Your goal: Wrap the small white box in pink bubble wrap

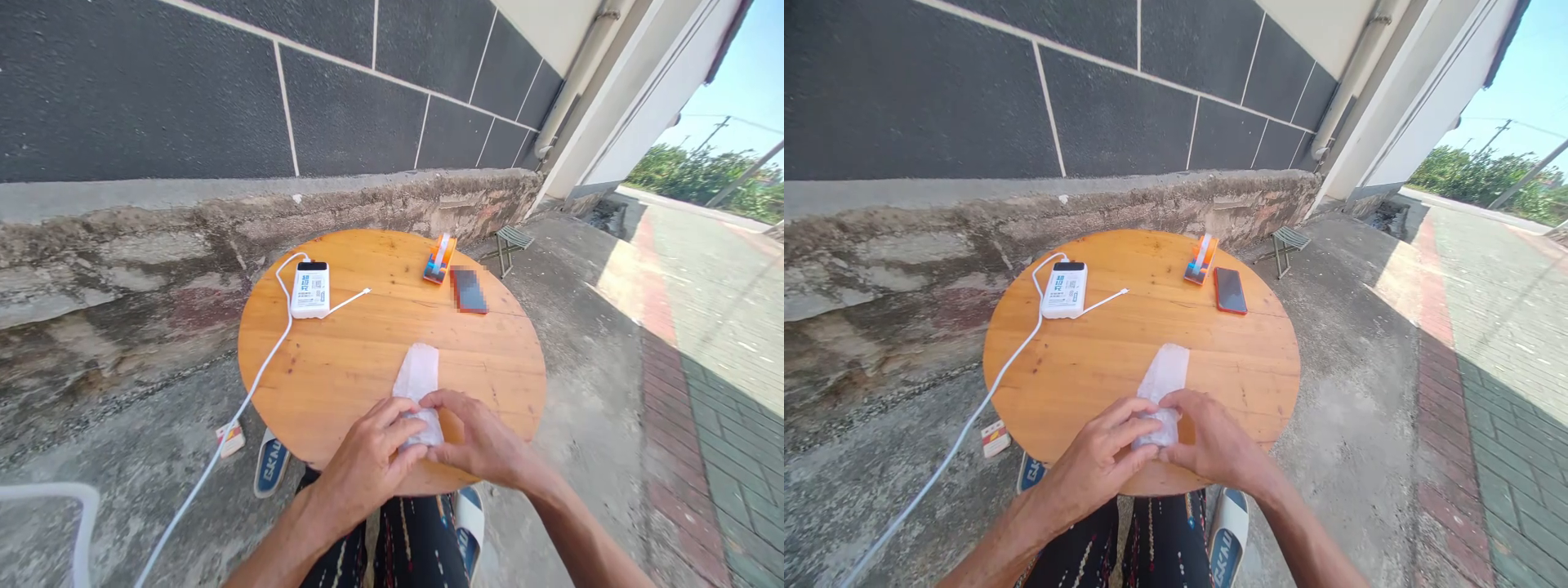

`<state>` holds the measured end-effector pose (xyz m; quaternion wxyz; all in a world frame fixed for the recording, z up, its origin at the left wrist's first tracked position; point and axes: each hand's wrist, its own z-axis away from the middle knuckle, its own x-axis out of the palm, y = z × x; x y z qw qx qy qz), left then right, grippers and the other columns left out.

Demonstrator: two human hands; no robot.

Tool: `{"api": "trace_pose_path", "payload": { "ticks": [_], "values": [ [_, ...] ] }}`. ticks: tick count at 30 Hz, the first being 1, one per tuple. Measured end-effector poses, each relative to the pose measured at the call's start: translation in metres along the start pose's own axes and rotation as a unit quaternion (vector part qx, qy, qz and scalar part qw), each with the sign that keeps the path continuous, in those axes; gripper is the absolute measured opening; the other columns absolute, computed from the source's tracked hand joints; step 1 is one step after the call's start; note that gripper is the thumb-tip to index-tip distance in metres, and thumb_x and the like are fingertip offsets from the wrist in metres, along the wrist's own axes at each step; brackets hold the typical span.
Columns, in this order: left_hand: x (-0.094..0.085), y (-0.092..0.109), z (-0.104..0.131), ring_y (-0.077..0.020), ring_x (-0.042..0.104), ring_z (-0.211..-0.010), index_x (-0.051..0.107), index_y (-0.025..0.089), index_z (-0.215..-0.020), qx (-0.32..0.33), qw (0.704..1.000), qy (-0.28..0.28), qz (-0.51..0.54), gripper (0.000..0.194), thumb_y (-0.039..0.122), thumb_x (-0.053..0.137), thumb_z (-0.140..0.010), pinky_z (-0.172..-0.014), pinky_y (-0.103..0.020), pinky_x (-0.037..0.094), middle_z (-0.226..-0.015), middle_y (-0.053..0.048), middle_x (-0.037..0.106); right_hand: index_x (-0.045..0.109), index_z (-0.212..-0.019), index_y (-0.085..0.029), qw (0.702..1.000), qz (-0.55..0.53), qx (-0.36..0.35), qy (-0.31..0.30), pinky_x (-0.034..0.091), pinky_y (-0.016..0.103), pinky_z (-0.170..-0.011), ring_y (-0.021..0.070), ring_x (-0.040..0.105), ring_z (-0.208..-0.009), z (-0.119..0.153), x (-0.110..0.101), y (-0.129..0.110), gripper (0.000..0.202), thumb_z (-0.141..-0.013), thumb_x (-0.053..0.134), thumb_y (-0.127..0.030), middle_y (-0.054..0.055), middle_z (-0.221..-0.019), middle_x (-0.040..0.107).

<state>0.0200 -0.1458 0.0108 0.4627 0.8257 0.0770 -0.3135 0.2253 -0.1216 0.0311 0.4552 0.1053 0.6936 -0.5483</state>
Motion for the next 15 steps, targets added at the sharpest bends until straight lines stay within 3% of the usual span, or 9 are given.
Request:
{"api": "trace_pose_path", "payload": {
  "ticks": [9,15],
  "values": [
    [-0.008,0.005,-0.018,-0.0147,0.059,-0.096,0.071,0.023,-0.093,-0.086,0.995,-0.022,0.056,0.021,0.016,0.054,-0.084,-0.084,-0.023,0.044,-0.105,-0.002,0.063,0.059,-0.117,-0.022,0.999,-0.032,0.003,0.007,0.046,0.036,-0.091,0.0236,0.061,-0.103,-0.006,-0.006,-0.002,0.044,-0.076,0.07,-0.034,0.005,-0.113,0.066],
    [-0.016,0.0,-0.041,-0.0154,0.056,-0.078,0.072,0.018,-0.082,-0.124,0.988,-0.065,0.062,0.023,0.02,0.049,-0.082,-0.071,-0.024,0.041,-0.084,-0.003,0.066,0.066,-0.106,-0.021,0.997,-0.07,-0.04,-0.015,0.047,0.032,-0.086,0.0208,0.062,-0.096,-0.016,-0.011,0.003,0.027,-0.087,0.059,-0.039,0.004,-0.103,0.068]
  ]
}}
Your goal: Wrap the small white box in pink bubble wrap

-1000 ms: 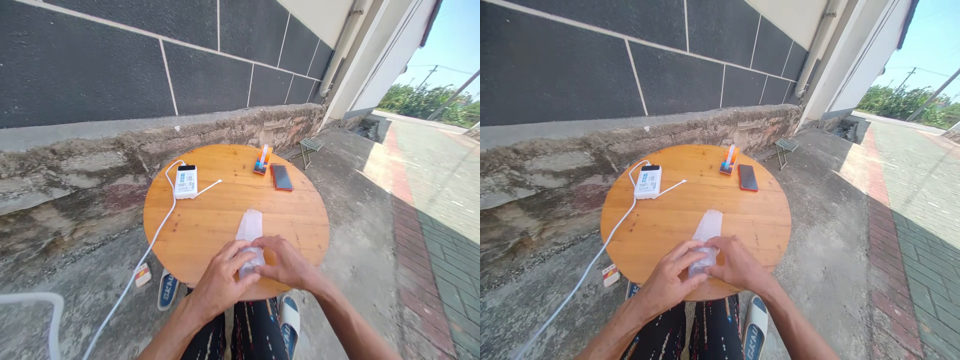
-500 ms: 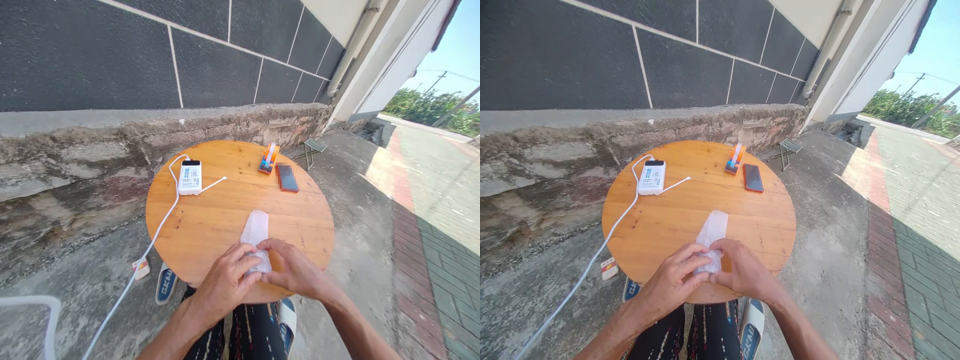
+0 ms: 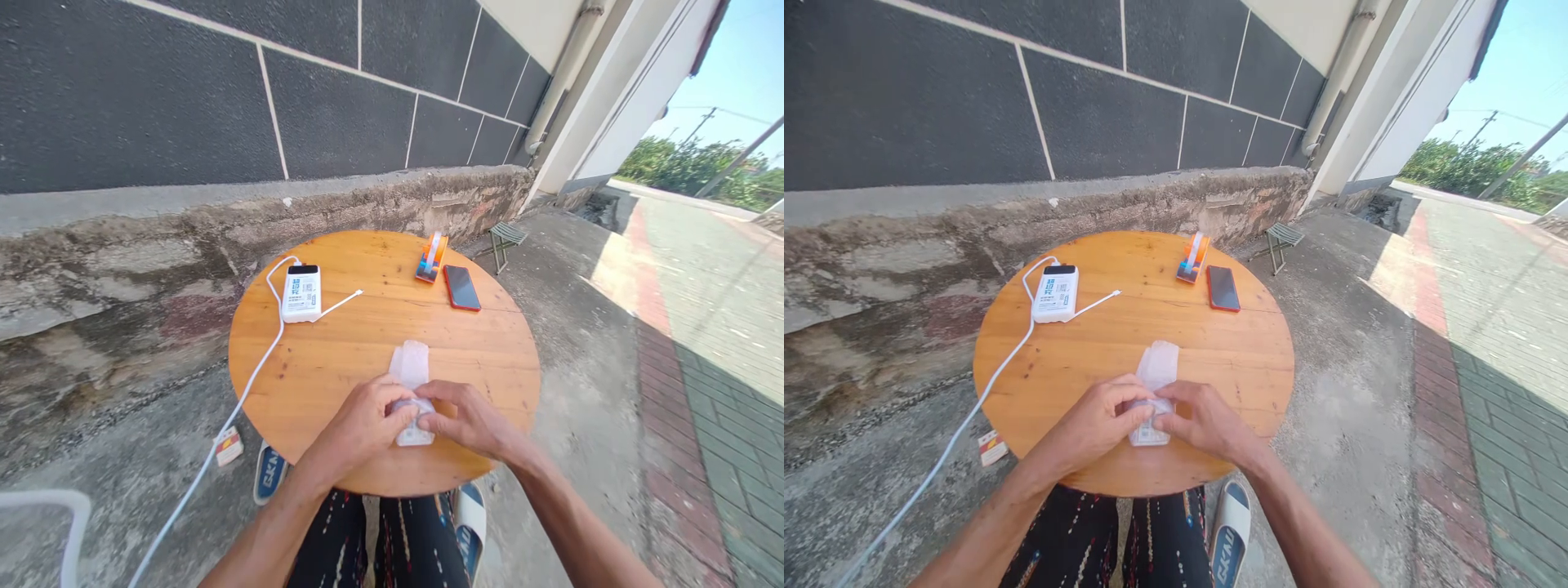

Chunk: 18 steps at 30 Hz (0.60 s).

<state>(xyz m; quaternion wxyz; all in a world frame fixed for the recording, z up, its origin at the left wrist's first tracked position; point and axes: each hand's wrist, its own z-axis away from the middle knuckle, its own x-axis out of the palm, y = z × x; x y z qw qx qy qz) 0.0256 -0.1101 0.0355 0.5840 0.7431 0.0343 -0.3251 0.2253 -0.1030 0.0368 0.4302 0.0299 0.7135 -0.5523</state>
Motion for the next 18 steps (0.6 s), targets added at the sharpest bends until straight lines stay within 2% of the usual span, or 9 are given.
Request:
{"api": "trace_pose_path", "payload": {
  "ticks": [4,7,10,15,18],
  "values": [
    [-0.003,-0.003,-0.011,-0.0128,0.049,-0.064,0.069,0.015,-0.073,-0.036,0.999,-0.027,-0.001,0.028,0.027,0.046,-0.081,-0.057,-0.022,0.033,-0.069,0.0,0.061,0.069,-0.097,-0.02,1.0,0.018,-0.019,0.002,0.047,0.03,-0.08,0.0184,0.061,-0.09,-0.005,-0.002,0.007,0.03,-0.091,0.051,-0.043,0.005,-0.099,0.066],
    [-0.003,-0.006,-0.016,-0.011,0.042,-0.058,0.067,0.015,-0.069,-0.055,0.998,-0.036,0.013,0.03,0.031,0.044,-0.082,-0.052,-0.022,0.027,-0.06,0.003,0.053,0.065,-0.111,-0.02,0.999,0.041,-0.001,0.012,0.047,0.032,-0.082,0.0197,0.062,-0.092,-0.004,0.0,0.011,0.035,-0.093,0.047,-0.044,0.006,-0.102,0.067],
    [-0.004,-0.009,-0.019,-0.0102,0.039,-0.055,0.063,0.015,-0.065,-0.067,0.996,-0.05,0.025,0.03,0.031,0.044,-0.081,-0.05,-0.022,0.025,-0.056,0.004,0.046,0.056,-0.124,-0.018,0.993,0.095,0.016,0.06,0.044,0.039,-0.09,0.0236,0.059,-0.102,0.003,0.005,0.011,0.042,-0.093,0.046,-0.045,0.01,-0.111,0.066],
    [-0.006,-0.013,-0.025,-0.0092,0.037,-0.053,0.058,0.014,-0.062,-0.077,0.994,-0.067,0.035,0.029,0.032,0.045,-0.08,-0.048,-0.022,0.025,-0.055,0.004,0.043,0.043,-0.135,-0.016,0.979,0.175,-0.024,0.101,0.038,0.044,-0.098,0.0281,0.052,-0.115,0.016,0.021,0.005,0.064,-0.083,0.061,-0.047,0.014,-0.128,0.057],
    [-0.006,-0.016,-0.03,-0.0089,0.04,-0.051,0.057,0.014,-0.062,-0.091,0.991,-0.08,0.048,0.03,0.035,0.046,-0.081,-0.047,-0.02,0.028,-0.055,0.004,0.044,0.048,-0.13,-0.018,0.977,0.187,-0.016,0.106,0.038,0.043,-0.097,0.0274,0.055,-0.112,0.014,0.025,0.002,0.054,-0.083,0.063,-0.04,0.012,-0.122,0.061]
  ]
}}
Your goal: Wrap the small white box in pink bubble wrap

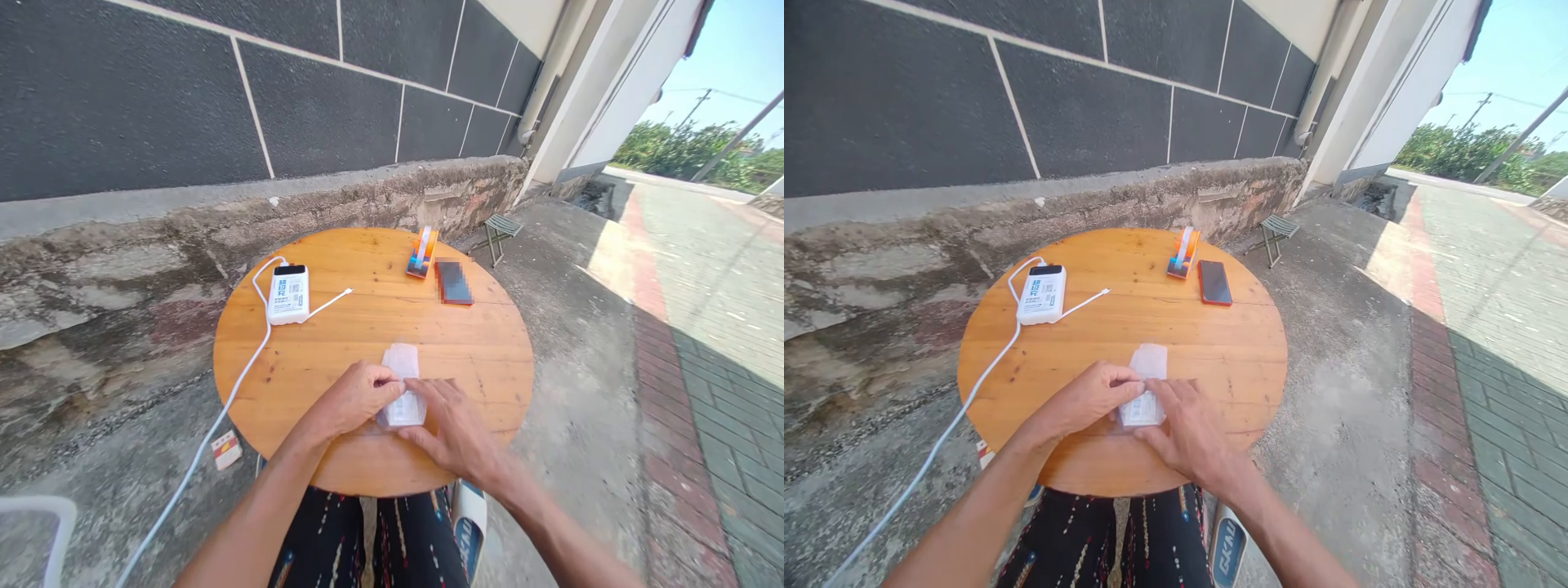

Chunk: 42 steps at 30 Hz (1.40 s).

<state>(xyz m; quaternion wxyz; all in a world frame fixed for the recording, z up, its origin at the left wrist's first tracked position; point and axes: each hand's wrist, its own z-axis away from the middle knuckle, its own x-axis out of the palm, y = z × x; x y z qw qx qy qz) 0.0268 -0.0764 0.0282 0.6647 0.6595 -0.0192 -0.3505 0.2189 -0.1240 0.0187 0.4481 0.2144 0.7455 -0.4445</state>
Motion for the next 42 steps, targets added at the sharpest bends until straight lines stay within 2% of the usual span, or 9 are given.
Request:
{"api": "trace_pose_path", "payload": {
  "ticks": [4,10,16,21,27,30,33,37,42],
  "values": [
    [0.0,-0.005,-0.002,-0.0101,0.048,-0.051,0.06,0.013,-0.076,-0.016,0.997,0.009,0.077,0.037,0.045,0.043,-0.086,-0.046,-0.019,0.037,-0.059,0.002,0.05,0.056,-0.121,-0.021,0.999,-0.034,0.003,-0.025,0.041,0.038,-0.091,0.0256,0.06,-0.103,-0.014,-0.008,0.003,0.044,-0.083,0.063,-0.041,0.008,-0.114,0.066],
    [0.007,-0.007,0.022,-0.0123,0.054,-0.06,0.051,0.017,-0.126,-0.007,0.986,0.113,0.12,0.051,0.048,0.048,-0.086,-0.056,-0.023,0.045,-0.073,-0.001,0.06,0.064,-0.11,-0.019,0.985,-0.124,0.047,-0.111,0.044,0.029,-0.073,0.0209,0.063,-0.084,-0.038,-0.025,0.014,0.042,-0.081,0.063,-0.05,0.004,-0.096,0.07],
    [0.015,-0.005,0.025,-0.0134,0.056,-0.066,0.056,0.016,-0.124,-0.004,0.982,0.18,0.052,0.046,0.035,0.055,-0.082,-0.062,-0.024,0.045,-0.088,-0.004,0.068,0.069,-0.099,-0.018,0.984,-0.126,0.052,-0.11,0.041,0.025,-0.063,0.0175,0.059,-0.075,-0.056,-0.024,0.025,0.039,-0.08,0.063,-0.052,0.005,-0.091,0.066],
    [0.01,-0.005,0.013,-0.0176,0.062,-0.088,0.06,0.016,-0.117,0.018,0.982,0.178,0.069,0.038,0.031,0.053,-0.083,-0.077,-0.026,0.048,-0.104,-0.007,0.068,0.067,-0.107,-0.016,0.988,-0.117,0.064,-0.084,0.043,0.029,-0.069,0.0184,0.059,-0.078,-0.056,-0.019,0.027,0.039,-0.086,0.056,-0.048,0.007,-0.092,0.065],
    [0.002,-0.01,0.017,-0.0148,0.06,-0.076,0.058,0.017,-0.122,0.012,0.988,0.144,0.054,0.044,0.039,0.052,-0.084,-0.068,-0.025,0.047,-0.098,-0.006,0.068,0.062,-0.112,-0.016,0.991,-0.127,0.045,-0.013,0.046,0.031,-0.076,0.0181,0.058,-0.082,-0.035,-0.005,0.023,0.039,-0.085,0.06,-0.044,0.009,-0.1,0.061],
    [-0.003,-0.013,0.015,-0.0133,0.056,-0.065,0.063,0.015,-0.113,0.009,0.988,0.144,0.048,0.039,0.038,0.046,-0.086,-0.06,-0.022,0.043,-0.082,-0.004,0.068,0.058,-0.117,-0.018,0.993,-0.116,0.025,0.023,0.046,0.033,-0.083,0.0198,0.057,-0.092,-0.023,0.0,0.018,0.039,-0.084,0.062,-0.04,0.009,-0.106,0.058],
    [-0.007,-0.014,0.003,-0.0123,0.05,-0.059,0.068,0.015,-0.085,0.004,0.988,0.152,-0.014,0.029,0.032,0.046,-0.083,-0.054,-0.021,0.037,-0.065,0.0,0.06,0.054,-0.12,-0.019,0.994,-0.1,0.012,0.038,0.045,0.035,-0.089,0.0215,0.056,-0.1,-0.013,0.004,0.013,0.041,-0.084,0.063,-0.036,0.009,-0.109,0.057],
    [-0.007,-0.014,-0.012,-0.0102,0.039,-0.053,0.057,0.015,-0.056,-0.011,0.984,0.139,-0.107,0.028,0.031,0.047,-0.077,-0.05,-0.022,0.026,-0.051,0.004,0.043,0.053,-0.121,-0.019,0.995,-0.084,0.005,0.053,0.046,0.036,-0.09,0.0224,0.055,-0.103,-0.004,0.009,0.009,0.041,-0.085,0.062,-0.034,0.01,-0.112,0.055],
    [-0.002,-0.012,-0.022,-0.0089,0.033,-0.051,0.047,0.016,-0.048,-0.051,0.972,0.158,-0.167,0.032,0.032,0.048,-0.075,-0.051,-0.024,0.021,-0.048,0.005,0.035,0.052,-0.122,-0.019,0.995,-0.074,0.003,0.065,0.045,0.037,-0.092,0.0229,0.054,-0.105,0.002,0.014,0.008,0.042,-0.084,0.063,-0.031,0.01,-0.115,0.054]
  ]
}}
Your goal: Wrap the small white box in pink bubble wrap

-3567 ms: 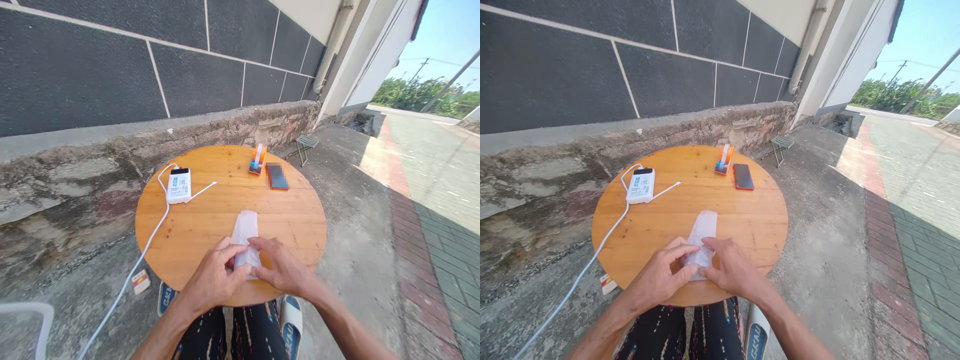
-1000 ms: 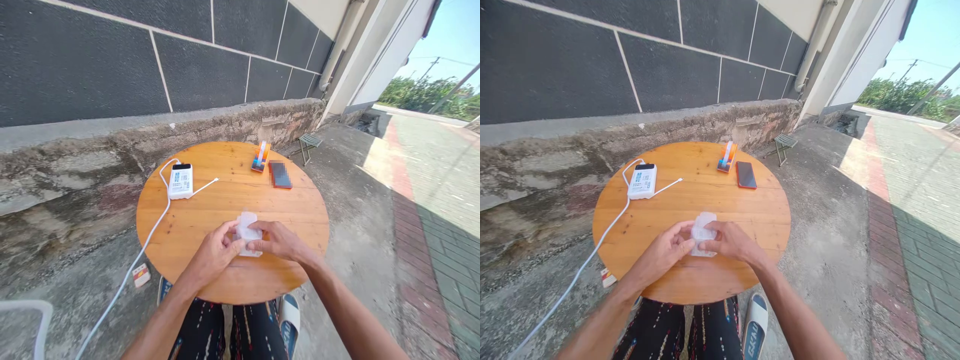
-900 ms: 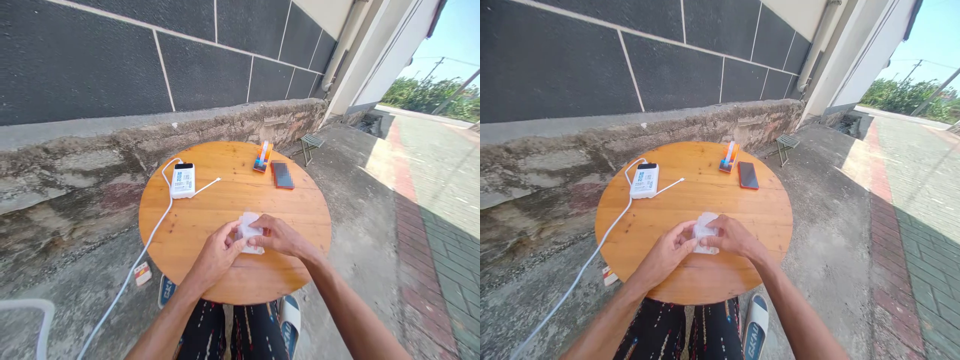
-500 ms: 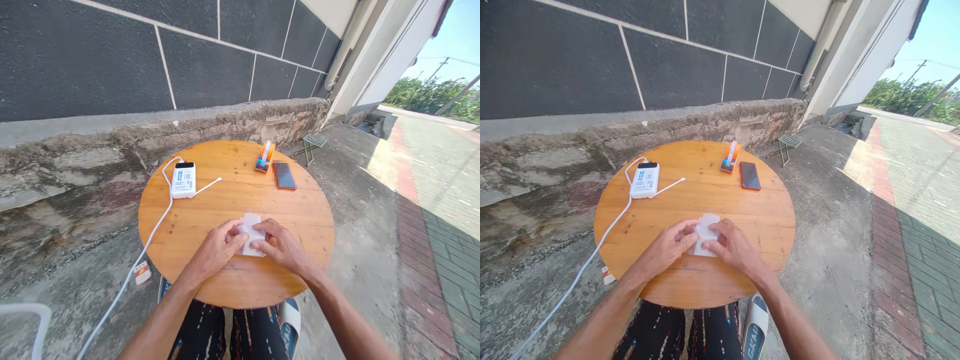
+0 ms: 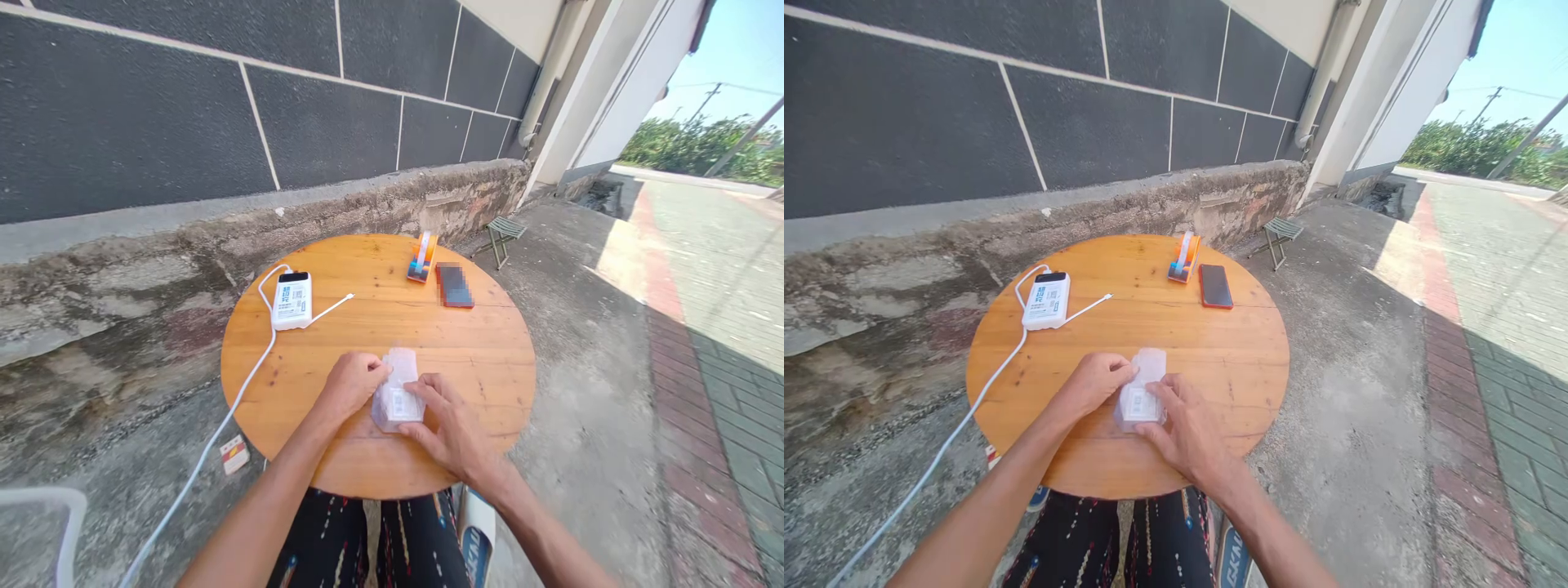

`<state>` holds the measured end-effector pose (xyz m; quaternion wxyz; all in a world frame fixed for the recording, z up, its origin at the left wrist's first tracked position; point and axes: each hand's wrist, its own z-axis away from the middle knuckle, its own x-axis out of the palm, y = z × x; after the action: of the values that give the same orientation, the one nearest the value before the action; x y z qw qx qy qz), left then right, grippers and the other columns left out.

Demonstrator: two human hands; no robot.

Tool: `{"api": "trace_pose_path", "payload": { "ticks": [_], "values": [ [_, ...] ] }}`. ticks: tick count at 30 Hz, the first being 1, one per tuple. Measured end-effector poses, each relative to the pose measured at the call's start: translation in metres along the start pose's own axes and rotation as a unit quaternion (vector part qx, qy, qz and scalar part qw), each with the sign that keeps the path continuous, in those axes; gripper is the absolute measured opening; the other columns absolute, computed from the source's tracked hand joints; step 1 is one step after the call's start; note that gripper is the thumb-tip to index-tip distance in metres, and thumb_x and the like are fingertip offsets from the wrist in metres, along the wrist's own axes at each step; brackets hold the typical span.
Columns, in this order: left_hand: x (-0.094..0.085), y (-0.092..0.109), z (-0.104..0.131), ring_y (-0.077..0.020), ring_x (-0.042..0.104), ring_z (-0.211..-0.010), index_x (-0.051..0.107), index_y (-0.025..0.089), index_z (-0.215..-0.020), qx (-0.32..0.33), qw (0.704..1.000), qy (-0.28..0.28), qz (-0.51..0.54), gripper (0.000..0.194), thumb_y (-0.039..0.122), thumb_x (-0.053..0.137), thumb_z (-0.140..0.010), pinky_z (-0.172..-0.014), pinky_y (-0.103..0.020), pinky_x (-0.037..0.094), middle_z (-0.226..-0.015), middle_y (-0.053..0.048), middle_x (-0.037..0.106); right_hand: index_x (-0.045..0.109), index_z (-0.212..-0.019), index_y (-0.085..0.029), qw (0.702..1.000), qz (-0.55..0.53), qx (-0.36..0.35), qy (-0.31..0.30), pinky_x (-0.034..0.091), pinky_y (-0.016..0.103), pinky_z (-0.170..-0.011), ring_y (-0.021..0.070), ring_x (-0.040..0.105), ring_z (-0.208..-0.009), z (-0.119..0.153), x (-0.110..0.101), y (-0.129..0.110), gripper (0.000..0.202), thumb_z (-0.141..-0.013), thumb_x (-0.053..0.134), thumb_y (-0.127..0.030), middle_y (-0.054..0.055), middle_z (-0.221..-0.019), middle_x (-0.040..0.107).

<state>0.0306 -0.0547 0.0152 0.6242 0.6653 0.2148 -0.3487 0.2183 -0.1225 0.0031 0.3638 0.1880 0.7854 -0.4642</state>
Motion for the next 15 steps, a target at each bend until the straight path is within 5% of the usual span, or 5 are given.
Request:
{"api": "trace_pose_path", "payload": {
  "ticks": [15],
  "values": [
    [-0.003,0.0007,-0.0095,-0.0111,0.043,-0.051,0.055,0.017,-0.053,-0.015,0.996,-0.047,-0.068,0.022,0.031,0.05,-0.068,-0.05,-0.023,0.026,-0.05,0.003,0.049,0.057,-0.119,-0.019,1.0,-0.008,0.024,-0.017,0.045,0.037,-0.089,0.0228,0.056,-0.099,-0.0056,-0.0083,-0.0033,0.04,-0.082,0.064,-0.034,0.009,-0.111,0.058]
  ]
}}
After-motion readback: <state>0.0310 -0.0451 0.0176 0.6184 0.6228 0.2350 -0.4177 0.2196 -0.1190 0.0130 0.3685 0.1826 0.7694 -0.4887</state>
